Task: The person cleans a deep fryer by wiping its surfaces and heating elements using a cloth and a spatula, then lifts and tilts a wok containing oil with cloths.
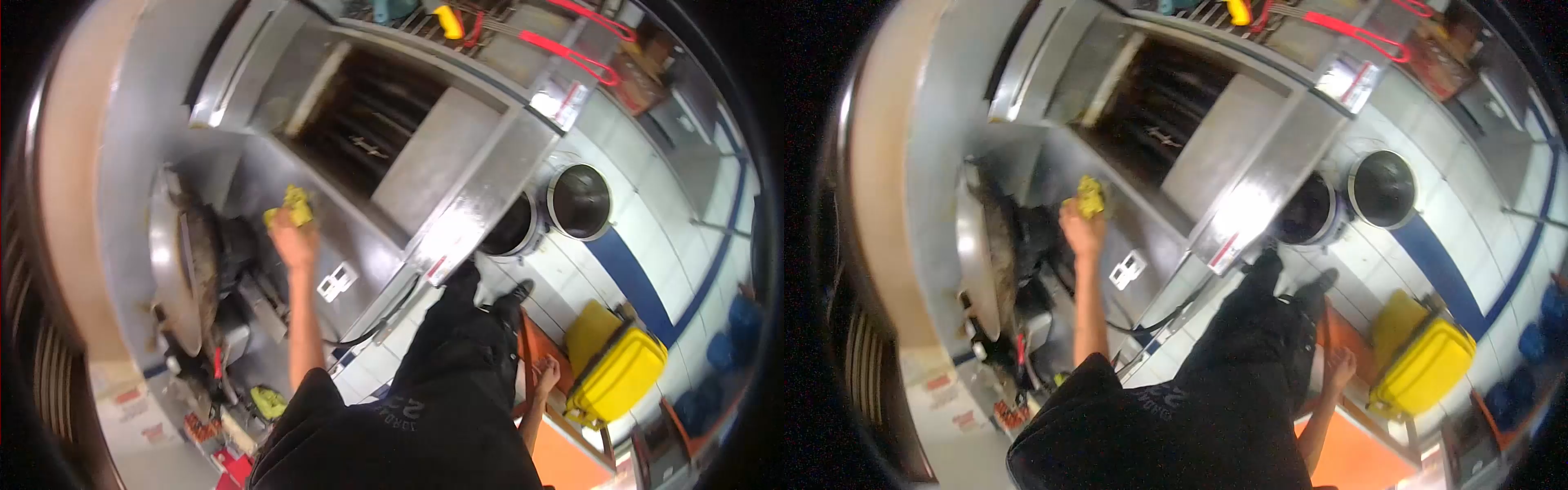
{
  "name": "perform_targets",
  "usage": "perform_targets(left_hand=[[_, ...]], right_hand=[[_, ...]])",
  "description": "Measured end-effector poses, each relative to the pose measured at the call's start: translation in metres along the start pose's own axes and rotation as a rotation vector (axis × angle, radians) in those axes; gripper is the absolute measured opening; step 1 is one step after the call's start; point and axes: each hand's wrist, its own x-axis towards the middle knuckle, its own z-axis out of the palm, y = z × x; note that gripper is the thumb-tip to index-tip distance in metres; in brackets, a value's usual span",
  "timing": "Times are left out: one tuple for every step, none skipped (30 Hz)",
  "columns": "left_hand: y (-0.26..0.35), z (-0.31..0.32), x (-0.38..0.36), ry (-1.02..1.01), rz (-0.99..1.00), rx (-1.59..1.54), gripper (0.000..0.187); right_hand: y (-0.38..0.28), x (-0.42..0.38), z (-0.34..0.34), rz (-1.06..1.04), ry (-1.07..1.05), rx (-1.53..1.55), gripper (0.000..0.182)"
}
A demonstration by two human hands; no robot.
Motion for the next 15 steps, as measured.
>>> perform_targets(left_hand=[[-0.017,0.013,0.007,-0.161,-0.201,0.084,0.049],[-0.061,0.046,0.005,-0.205,-0.158,0.1,0.049],[-0.113,0.091,-0.009,-0.242,-0.128,0.104,0.045],[-0.106,0.084,0.0,-0.394,-0.229,0.174,0.039],[-0.113,0.078,-0.001,-0.414,-0.176,0.234,0.032],[-0.118,0.075,-0.003,-0.287,-0.218,0.107,0.031],[-0.091,0.047,0.0,-0.107,-0.258,-0.137,0.029],[-0.064,0.018,0.004,0.077,-0.255,-0.382,0.029],[-0.047,0.0,0.003,0.23,-0.228,-0.458,0.032],[-0.024,-0.024,-0.003,0.18,-0.292,-0.581,0.038],[0.003,-0.046,-0.013,0.133,-0.362,-0.696,0.045],[0.038,-0.066,-0.028,0.064,-0.551,-0.808,0.05],[0.076,-0.085,-0.048,-0.005,-0.741,-0.91,0.056],[0.115,-0.099,-0.068,-0.08,-0.721,-1.164,0.061],[0.144,-0.111,-0.088,-0.254,-0.627,-1.143,0.058]], right_hand=[[-0.011,-0.011,0.001,-0.078,0.015,-0.197,0.026],[-0.013,-0.018,0.007,-0.136,0.076,-0.167,0.024],[-0.005,-0.013,0.005,-0.24,0.055,-0.251,0.023],[0.002,-0.006,-0.003,-0.335,0.038,-0.338,0.022],[-0.001,-0.014,-0.001,-0.38,0.074,-0.359,0.02],[-0.006,-0.02,0.021,-0.426,0.107,-0.38,0.019],[-0.095,-0.096,0.089,-0.214,0.052,-0.252,0.021],[-0.112,-0.111,0.11,-0.373,0.03,-0.392,0.019],[-0.125,-0.123,0.128,-0.414,-0.012,-0.372,0.018],[-0.129,-0.127,0.143,-0.465,-0.055,-0.43,0.016],[-0.156,-0.153,0.172,-0.471,-0.187,-0.415,0.015],[-0.194,-0.189,0.203,-0.475,-0.326,-0.397,0.015],[-0.22,-0.21,0.222,-0.644,-0.472,-0.482,0.017],[-0.246,-0.232,0.236,-0.716,-0.639,-0.49,0.027],[-0.266,-0.245,0.243,-0.805,-0.79,-0.528,0.044]])
